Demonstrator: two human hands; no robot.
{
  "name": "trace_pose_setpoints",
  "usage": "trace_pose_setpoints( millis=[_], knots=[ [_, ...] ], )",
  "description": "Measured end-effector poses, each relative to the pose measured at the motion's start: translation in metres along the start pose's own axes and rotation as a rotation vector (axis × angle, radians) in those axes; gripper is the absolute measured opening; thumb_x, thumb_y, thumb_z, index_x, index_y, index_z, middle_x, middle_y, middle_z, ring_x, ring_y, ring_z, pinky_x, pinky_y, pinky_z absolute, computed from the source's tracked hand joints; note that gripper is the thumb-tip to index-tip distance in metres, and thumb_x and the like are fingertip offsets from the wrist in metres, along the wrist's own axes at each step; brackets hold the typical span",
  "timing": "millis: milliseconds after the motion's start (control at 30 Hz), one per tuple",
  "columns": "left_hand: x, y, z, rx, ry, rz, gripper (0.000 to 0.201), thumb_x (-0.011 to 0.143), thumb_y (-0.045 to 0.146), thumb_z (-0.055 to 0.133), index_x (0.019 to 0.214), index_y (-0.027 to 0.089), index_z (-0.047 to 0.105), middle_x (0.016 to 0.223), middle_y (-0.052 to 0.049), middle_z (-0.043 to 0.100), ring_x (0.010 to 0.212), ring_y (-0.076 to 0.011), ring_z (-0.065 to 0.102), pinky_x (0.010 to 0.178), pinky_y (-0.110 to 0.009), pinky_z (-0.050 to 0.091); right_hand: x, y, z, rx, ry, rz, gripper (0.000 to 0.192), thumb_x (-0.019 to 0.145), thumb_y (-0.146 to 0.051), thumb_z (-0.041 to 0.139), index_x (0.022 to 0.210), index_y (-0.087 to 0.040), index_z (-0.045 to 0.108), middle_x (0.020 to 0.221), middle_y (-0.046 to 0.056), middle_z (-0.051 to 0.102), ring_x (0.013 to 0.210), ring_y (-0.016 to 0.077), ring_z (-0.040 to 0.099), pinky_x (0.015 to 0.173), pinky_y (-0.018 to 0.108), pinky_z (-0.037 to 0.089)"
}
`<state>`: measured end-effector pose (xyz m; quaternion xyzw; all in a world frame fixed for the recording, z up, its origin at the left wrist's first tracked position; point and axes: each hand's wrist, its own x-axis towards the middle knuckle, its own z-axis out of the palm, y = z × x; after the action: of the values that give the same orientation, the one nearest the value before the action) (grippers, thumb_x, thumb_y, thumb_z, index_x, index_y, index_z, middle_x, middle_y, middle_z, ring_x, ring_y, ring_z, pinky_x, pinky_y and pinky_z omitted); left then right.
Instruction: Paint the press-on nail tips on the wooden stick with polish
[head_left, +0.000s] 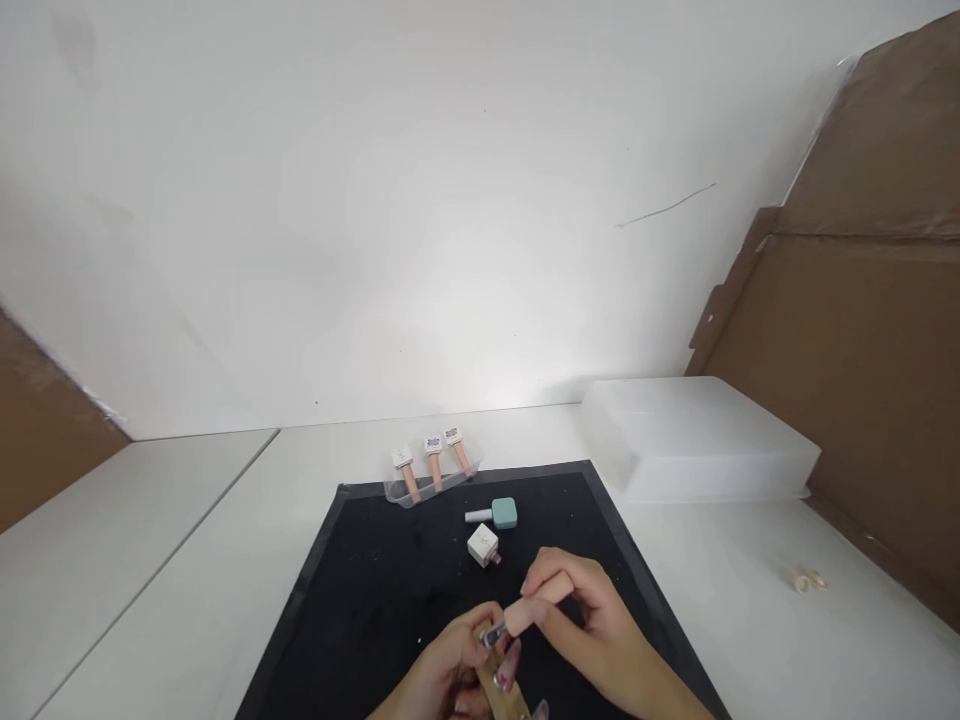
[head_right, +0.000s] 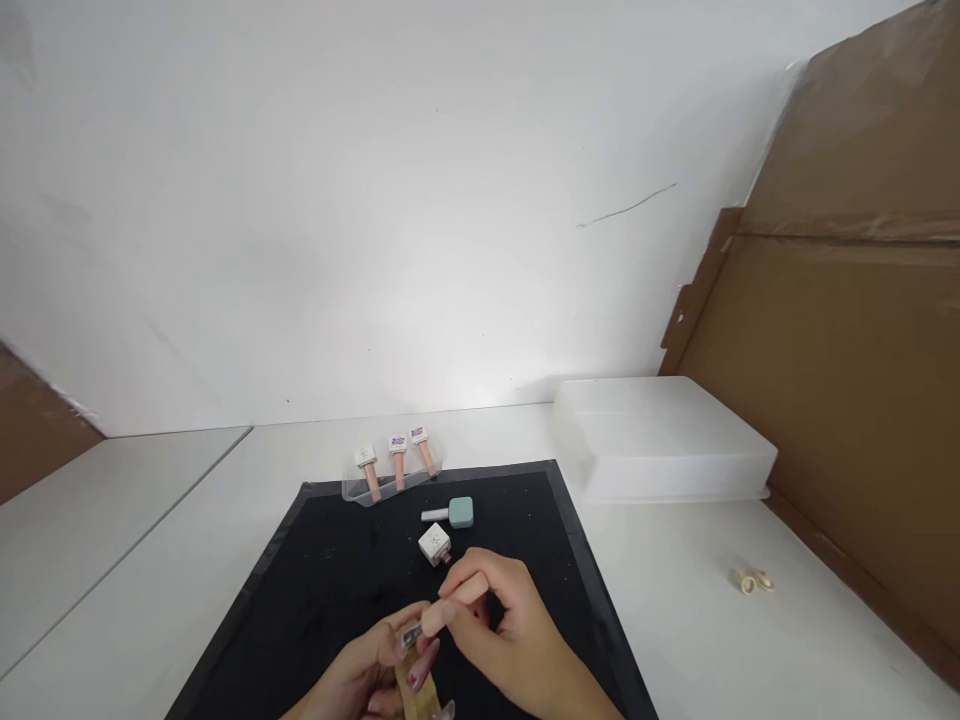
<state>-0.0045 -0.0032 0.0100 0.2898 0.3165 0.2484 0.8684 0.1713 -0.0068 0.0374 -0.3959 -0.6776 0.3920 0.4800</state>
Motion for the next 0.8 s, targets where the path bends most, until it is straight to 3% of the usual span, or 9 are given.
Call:
trace_pose_setpoints(
  millis=[167,433,667,800],
  knots=[
    [-0.0011,0.0010,0.0002,0.060,-0.016,-0.022,0.007,0.059,0.018,0.045,0.063,0.020,0.040,0.041,0.010,0.035,0.031,-0.0020,0.008,0.035,-0.017,0.001,0.0036,0.0089,-0.0003,0.099,0.138,0.045,0.019,0.085,-0.018,0.048,0.066,-0.020,0.051,0.065,-0.001,0.059,0.059,0.0136,0.054,0.055,0.023,0.039],
    [-0.0002,-0.0030,0.0004,0.125,0.057,-0.007,0.013,0.059,0.020,0.047,0.071,0.021,0.043,0.044,0.010,0.037,0.033,-0.0021,0.010,0.036,-0.018,0.003,-0.0006,0.0017,0.0004,0.018,0.008,0.104,0.006,0.080,-0.020,0.055,0.075,-0.018,0.059,0.063,-0.001,0.057,0.061,0.0149,0.053,0.057,0.025,0.039],
    [-0.0012,-0.0034,0.0032,0.120,0.040,0.020,0.011,0.057,0.017,0.047,0.065,0.020,0.040,0.050,0.007,0.045,0.035,-0.0013,0.011,0.037,-0.018,0.002,0.0052,0.0090,0.0010,0.216,0.132,0.173,0.022,0.086,-0.028,0.051,0.065,-0.020,0.048,0.057,-0.003,0.054,0.053,0.0132,0.053,0.053,0.024,0.038],
    [-0.0006,-0.0037,0.0024,0.087,0.062,0.010,0.015,0.055,0.018,0.048,0.069,0.021,0.043,0.049,0.007,0.045,0.034,-0.0012,0.011,0.038,-0.018,0.001,0.0014,0.0075,-0.0008,0.225,0.046,0.179,0.019,0.083,-0.035,0.056,0.073,-0.018,0.056,0.060,-0.003,0.052,0.053,0.0119,0.047,0.048,0.022,0.033]
  ],
)
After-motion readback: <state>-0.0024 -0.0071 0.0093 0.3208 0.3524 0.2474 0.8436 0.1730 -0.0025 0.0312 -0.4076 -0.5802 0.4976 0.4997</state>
